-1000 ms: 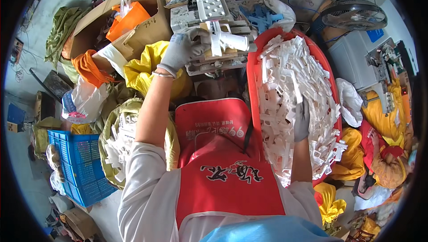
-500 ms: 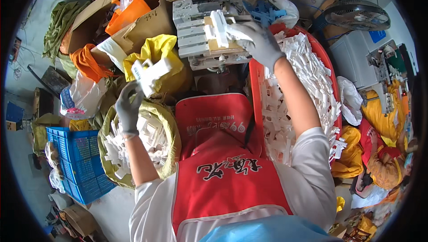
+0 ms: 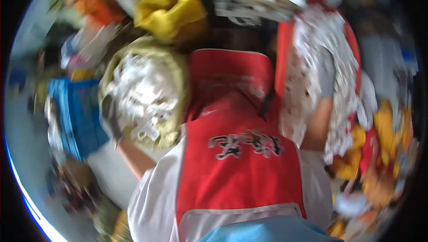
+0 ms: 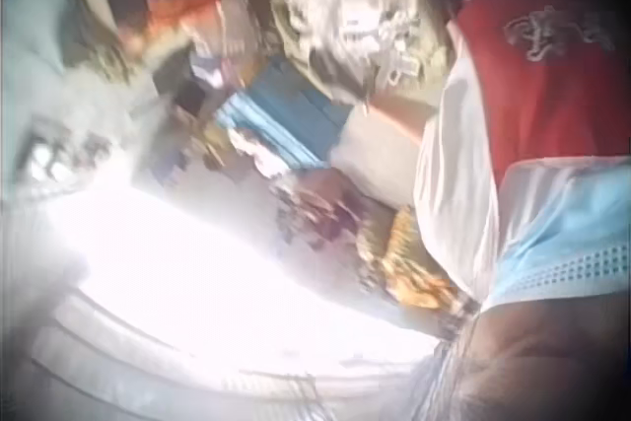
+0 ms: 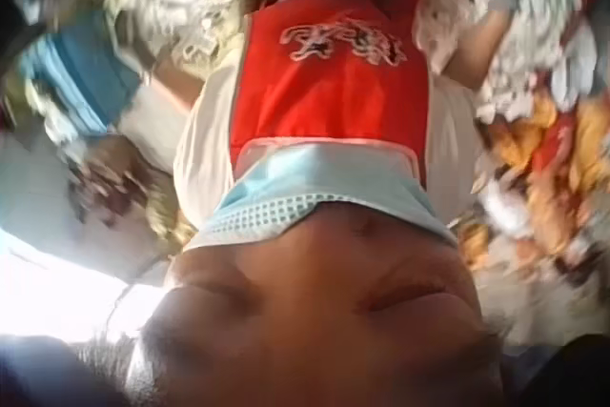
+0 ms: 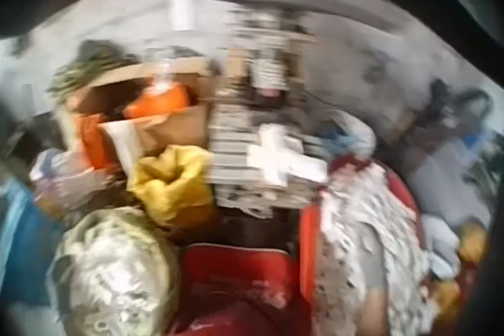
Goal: Sorting white plastic components from a tray into bags and onto a sorting machine at a workshop.
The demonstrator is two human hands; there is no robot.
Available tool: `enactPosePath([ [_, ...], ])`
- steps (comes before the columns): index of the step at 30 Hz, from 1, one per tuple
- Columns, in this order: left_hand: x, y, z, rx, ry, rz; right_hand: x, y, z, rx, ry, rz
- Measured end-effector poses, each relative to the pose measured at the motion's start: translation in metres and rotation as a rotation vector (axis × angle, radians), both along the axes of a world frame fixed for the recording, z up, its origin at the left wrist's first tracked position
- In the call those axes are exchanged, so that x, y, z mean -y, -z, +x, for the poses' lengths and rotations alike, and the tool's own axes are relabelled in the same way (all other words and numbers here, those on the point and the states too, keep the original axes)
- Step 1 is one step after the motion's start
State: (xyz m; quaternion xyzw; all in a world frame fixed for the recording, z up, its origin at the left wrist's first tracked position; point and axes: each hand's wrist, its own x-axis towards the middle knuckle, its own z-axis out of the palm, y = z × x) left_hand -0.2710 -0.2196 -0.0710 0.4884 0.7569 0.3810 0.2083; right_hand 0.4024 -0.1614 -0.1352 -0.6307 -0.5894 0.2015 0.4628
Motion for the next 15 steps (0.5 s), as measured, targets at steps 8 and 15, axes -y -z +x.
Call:
enactPosePath([
  [8, -0.045, 0.038, -0.017, -0.256, 0.056, 0.236, 0.125, 0.088, 0.075, 0.358, 0.581, -0.496],
  [15, -0.107, 0.01, 0.088, -0.055, 0.286, 0.164, 0.164, 0.188, 0.066, 0.658, 0.735, -0.784],
])
